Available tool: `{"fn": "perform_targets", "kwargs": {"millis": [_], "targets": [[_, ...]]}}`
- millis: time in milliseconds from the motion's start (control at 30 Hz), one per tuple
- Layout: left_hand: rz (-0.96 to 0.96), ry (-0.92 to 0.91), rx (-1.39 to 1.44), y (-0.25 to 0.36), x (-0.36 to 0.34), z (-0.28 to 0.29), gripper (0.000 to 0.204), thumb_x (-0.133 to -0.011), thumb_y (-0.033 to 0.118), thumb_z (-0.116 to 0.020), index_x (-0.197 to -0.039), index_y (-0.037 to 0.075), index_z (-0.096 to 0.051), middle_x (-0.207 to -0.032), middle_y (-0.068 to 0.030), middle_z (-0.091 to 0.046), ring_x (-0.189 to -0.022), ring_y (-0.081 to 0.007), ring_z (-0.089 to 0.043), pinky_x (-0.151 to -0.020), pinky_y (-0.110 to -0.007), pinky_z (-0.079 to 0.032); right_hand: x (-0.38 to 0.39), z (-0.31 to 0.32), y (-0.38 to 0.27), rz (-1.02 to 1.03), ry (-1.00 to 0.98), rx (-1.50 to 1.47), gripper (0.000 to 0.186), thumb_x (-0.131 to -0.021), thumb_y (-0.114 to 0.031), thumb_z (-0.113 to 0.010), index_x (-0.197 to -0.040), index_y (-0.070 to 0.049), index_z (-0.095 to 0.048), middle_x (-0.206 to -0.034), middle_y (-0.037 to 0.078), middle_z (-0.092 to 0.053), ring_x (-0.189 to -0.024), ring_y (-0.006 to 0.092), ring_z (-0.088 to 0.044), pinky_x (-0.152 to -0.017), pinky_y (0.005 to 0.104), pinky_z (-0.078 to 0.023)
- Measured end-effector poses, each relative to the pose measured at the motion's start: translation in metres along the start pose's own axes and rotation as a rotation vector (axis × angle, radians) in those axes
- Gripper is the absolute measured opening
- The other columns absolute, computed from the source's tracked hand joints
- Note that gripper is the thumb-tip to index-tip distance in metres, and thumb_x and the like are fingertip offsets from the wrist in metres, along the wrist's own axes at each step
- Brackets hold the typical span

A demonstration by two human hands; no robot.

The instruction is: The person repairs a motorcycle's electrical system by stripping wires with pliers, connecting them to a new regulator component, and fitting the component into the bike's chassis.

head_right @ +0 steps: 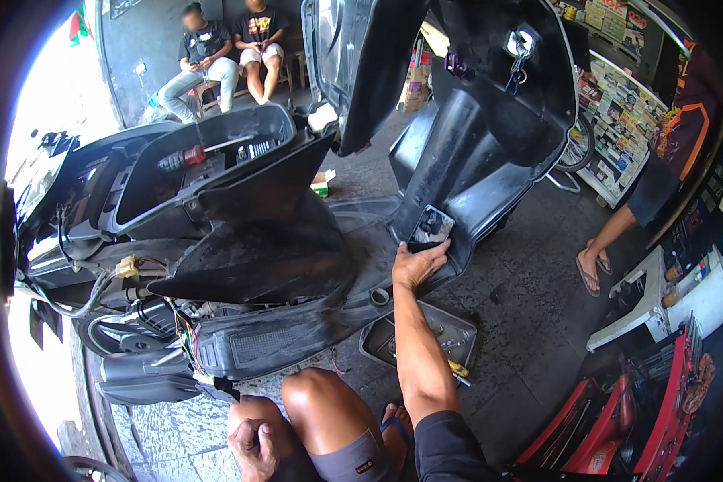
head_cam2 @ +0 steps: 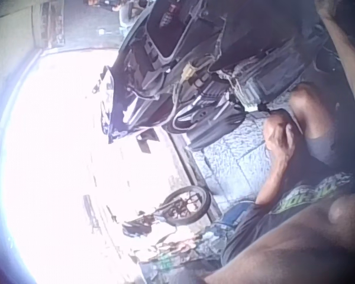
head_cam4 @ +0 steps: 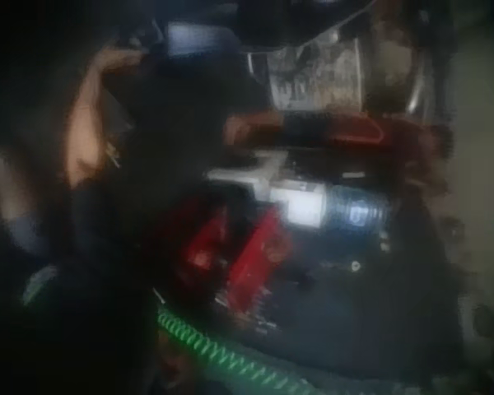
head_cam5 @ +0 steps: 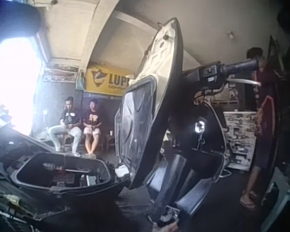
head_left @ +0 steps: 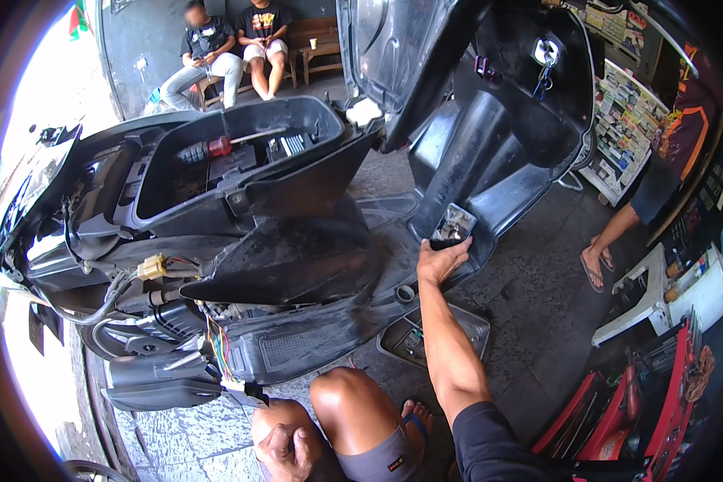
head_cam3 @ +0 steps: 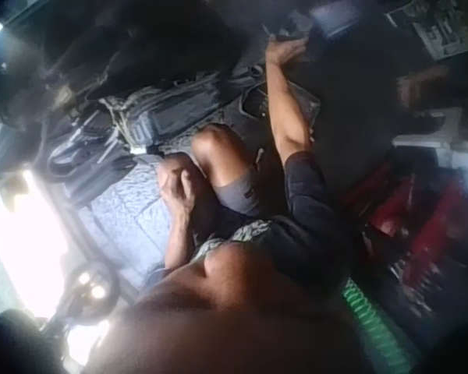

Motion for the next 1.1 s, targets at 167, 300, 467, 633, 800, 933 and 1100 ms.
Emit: {"fn": "perform_targets", "kwargs": {"millis": [167,300,467,633,800,933,1100], "targets": [[0.148,0.003,0.133,-0.02,0.014,-0.01,0.02,-0.092,0.014,-0.059,-0.077,0.001,-0.062,-0.064,-0.0123,-0.061,-0.054,-0.0213,-0.058,-0.054,-0.033,-0.046,-0.009,0.006,0.018,0.051,-0.014,-0.042,0.118,-0.065,-0.024,-0.092,-0.152,0.005,-0.016,-0.131,0.031,-0.044,-0.126,0.045,-0.045,-0.109,0.0475,-0.038],[0.156,-0.008,0.139,-0.018,0.012,-0.006,0.016,-0.09,0.01,-0.059,-0.078,0.001,-0.063,-0.065,-0.0123,-0.063,-0.055,-0.0224,-0.06,-0.055,-0.033,-0.047,-0.018,0.016,0.029,0.14,-0.007,-0.109,0.109,-0.07,-0.03,-0.088,-0.149,0.008,-0.023,-0.132,0.03,-0.045,-0.128,0.0422,-0.044,-0.11,0.0477,-0.037],[0.136,0.085,0.183,-0.019,0.009,0.006,0.007,-0.085,0.004,-0.061,-0.08,0.001,-0.064,-0.068,-0.011,-0.065,-0.056,-0.0242,-0.062,-0.056,-0.034,-0.05,0.06,0.062,0.008,0.286,-0.331,-0.326,0.056,-0.084,-0.02,-0.075,-0.132,0.0,-0.052,-0.13,0.021,-0.05,-0.112,0.0344,-0.054,-0.097,0.0437,-0.044],[0.174,0.147,0.33,-0.017,0.0,0.01,0.005,-0.086,0.0,-0.061,-0.085,0.0,-0.067,-0.069,-0.0087,-0.063,-0.057,-0.0175,-0.059,-0.054,-0.03,-0.044,0.106,0.078,0.006,0.724,-0.58,-0.04,0.032,-0.082,-0.011,-0.073,-0.109,0.003,-0.064,-0.124,0.022,-0.055,-0.113,0.0392,-0.055,-0.096,0.046,-0.045],[0.083,0.365,0.305,-0.015,-0.014,0.028,0.006,-0.087,-0.001,-0.061,-0.09,-0.003,-0.066,-0.076,-0.0112,-0.065,-0.064,-0.0166,-0.061,-0.059,-0.029,-0.047,0.1,0.071,0.003,0.551,-0.662,-0.183,0.021,-0.086,-0.007,-0.069,-0.101,0.007,-0.064,-0.117,0.018,-0.058,-0.104,0.0322,-0.061,-0.09,0.0393,-0.05],[0.108,0.462,0.272,0.007,-0.069,0.057,0.011,-0.087,-0.002,-0.062,-0.097,-0.003,-0.065,-0.08,-0.0099,-0.062,-0.067,-0.0161,-0.061,-0.064,-0.028,-0.049,0.108,0.108,-0.035,0.312,-0.856,-0.605,0.022,-0.093,-0.009,-0.064,-0.108,0.007,-0.064,-0.111,0.009,-0.063,-0.093,0.0144,-0.064,-0.079,0.0257,-0.052],[0.168,0.368,0.361,0.016,-0.114,0.072,0.023,-0.09,-0.002,-0.062,-0.112,-0.003,-0.061,-0.093,-0.0048,-0.061,-0.086,-0.0109,-0.059,-0.08,-0.025,-0.048,0.161,0.176,-0.133,0.205,-1.296,-0.859,0.025,-0.095,-0.009,-0.058,-0.114,0.005,-0.064,-0.113,0.009,-0.064,-0.09,0.0131,-0.065,-0.082,0.0262,-0.053]]}}
Point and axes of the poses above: each hand's wrist, its own x-axis away from the middle knuckle, its own z-axis out of the back of the hand, y = z × x, the point moved 5 cm from there along -x, towards the middle knuckle
